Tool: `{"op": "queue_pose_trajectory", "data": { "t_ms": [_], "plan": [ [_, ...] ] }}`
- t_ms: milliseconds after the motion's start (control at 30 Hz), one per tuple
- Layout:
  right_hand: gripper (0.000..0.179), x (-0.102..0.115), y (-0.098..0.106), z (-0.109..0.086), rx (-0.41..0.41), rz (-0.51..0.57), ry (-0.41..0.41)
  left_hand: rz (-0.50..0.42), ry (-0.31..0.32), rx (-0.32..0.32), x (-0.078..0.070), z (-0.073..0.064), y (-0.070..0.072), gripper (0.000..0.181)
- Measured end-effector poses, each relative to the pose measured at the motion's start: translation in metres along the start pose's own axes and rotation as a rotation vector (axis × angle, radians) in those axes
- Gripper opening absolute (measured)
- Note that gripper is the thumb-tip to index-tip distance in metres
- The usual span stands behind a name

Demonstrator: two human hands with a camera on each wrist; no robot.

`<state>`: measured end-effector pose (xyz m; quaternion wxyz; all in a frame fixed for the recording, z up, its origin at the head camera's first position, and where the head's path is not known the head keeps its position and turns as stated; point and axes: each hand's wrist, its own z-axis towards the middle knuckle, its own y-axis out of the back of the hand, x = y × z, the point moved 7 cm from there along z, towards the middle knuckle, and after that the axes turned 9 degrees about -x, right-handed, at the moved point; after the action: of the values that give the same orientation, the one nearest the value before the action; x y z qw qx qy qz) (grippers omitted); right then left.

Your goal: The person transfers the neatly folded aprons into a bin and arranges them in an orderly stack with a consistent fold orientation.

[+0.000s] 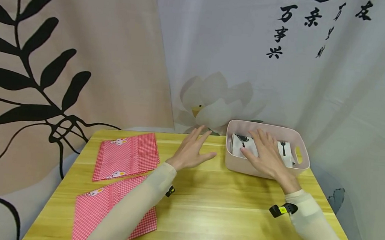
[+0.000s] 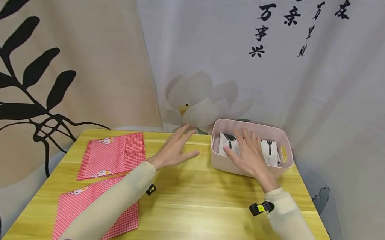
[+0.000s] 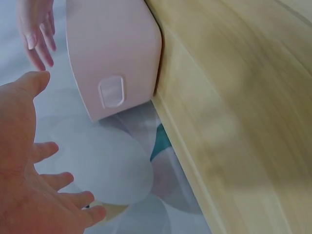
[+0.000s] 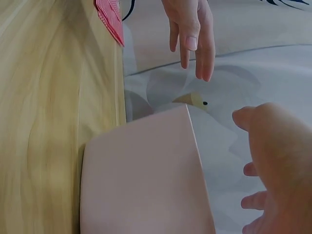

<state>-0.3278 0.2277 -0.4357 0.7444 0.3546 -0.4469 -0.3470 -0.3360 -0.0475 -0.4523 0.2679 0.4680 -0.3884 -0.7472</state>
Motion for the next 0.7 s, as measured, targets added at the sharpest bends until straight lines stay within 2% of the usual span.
{"op": "queue_pose_trajectory", "data": {
  "t_ms": [400,700],
  "plan": [
    [0.084,0.024,-0.016,0.003,0.005,0.022,0.045,0.002,0.007,-0.038,0.018,-0.020,0.016,0.092],
    [0.080,0.042,-0.029,0.001,0.003,0.053,0.075,0.017,0.002,-0.035,0.029,-0.036,0.025,0.093]
  ]
}}
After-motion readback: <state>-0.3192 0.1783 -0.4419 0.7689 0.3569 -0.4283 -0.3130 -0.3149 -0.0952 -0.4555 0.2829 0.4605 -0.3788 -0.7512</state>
